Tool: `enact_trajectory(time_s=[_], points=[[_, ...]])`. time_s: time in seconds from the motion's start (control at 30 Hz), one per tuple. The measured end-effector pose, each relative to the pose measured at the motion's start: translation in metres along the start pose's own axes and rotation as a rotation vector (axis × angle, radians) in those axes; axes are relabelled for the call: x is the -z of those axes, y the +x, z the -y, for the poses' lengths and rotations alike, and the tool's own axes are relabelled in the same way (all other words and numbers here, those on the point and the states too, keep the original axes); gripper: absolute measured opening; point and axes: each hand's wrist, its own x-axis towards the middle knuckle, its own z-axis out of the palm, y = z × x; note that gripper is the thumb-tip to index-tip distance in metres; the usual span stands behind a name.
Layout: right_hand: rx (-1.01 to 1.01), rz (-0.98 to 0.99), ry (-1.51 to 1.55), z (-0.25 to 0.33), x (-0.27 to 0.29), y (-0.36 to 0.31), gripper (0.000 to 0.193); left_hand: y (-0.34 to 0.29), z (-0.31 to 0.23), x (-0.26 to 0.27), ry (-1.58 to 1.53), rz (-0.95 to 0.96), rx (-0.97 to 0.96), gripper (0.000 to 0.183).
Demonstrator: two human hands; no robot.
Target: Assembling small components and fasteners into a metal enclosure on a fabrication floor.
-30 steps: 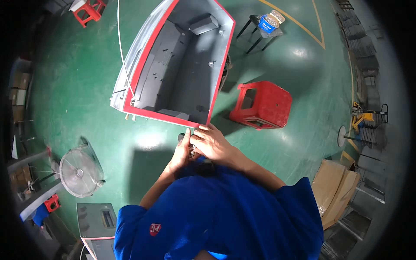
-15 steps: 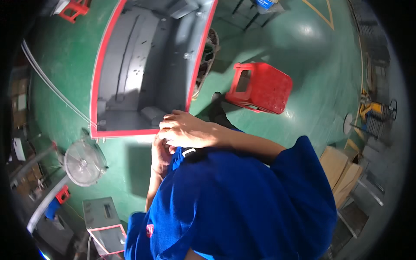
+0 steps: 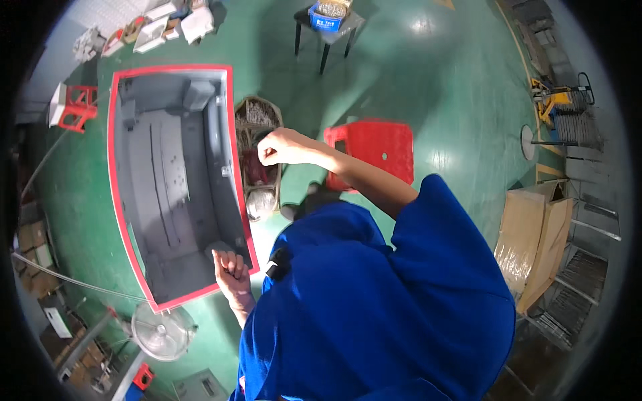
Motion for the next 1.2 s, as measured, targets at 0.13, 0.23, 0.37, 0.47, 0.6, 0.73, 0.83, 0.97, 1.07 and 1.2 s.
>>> enact_trajectory(time_s=[0.13, 0.23, 0.37, 0.47, 0.6, 0.73, 0.83, 0.97, 1.07, 1.2], points=[[-0.112, -0.093, -0.085, -0.065, 0.084, 0.022, 0.01, 0.042, -0.003, -0.045, 0.052, 0.035, 0.004, 0.041], [-0.281, -0.166, 0.13, -0.145, 0.159, 0.048, 0.01, 0.068, -0.011, -0.088, 0.065, 0.007, -0.025, 0.028], [-0.535, -0.338, 0.33, -0.248, 0.245, 0.109, 0.014, 0.113, -0.034, -0.122, 0.036, -0.129, -0.132, 0.023], [-0.475, -0.51, 0.544, -0.325, 0.318, 0.126, 0.02, 0.172, -0.054, -0.158, -0.082, -0.233, -0.185, 0.022], [-0.583, -0.344, 0.261, -0.357, 0.357, 0.199, 0.019, 0.237, -0.057, -0.214, -0.675, 0.074, -0.204, 0.021], [-0.3, 0.032, 0.206, -0.23, 0.335, 0.281, 0.019, 0.28, -0.052, -0.295, -1.213, 0.261, -0.134, 0.032], [-0.026, 0.203, 0.237, -0.127, 0.306, 0.313, 0.015, 0.31, -0.046, -0.319, -1.272, 0.36, -0.244, 0.04], [0.621, 0.362, 0.071, -0.008, 0.269, 0.326, 0.019, 0.319, -0.058, -0.322, -1.084, 0.365, -0.337, 0.046], [1.057, 0.39, -0.106, 0.013, 0.23, 0.343, 0.022, 0.331, -0.056, -0.307, -1.057, 0.371, -0.315, 0.043], [1.31, 0.48, -0.436, 0.028, 0.182, 0.344, 0.011, 0.323, -0.057, -0.266, -0.928, 0.293, -0.254, 0.031]])
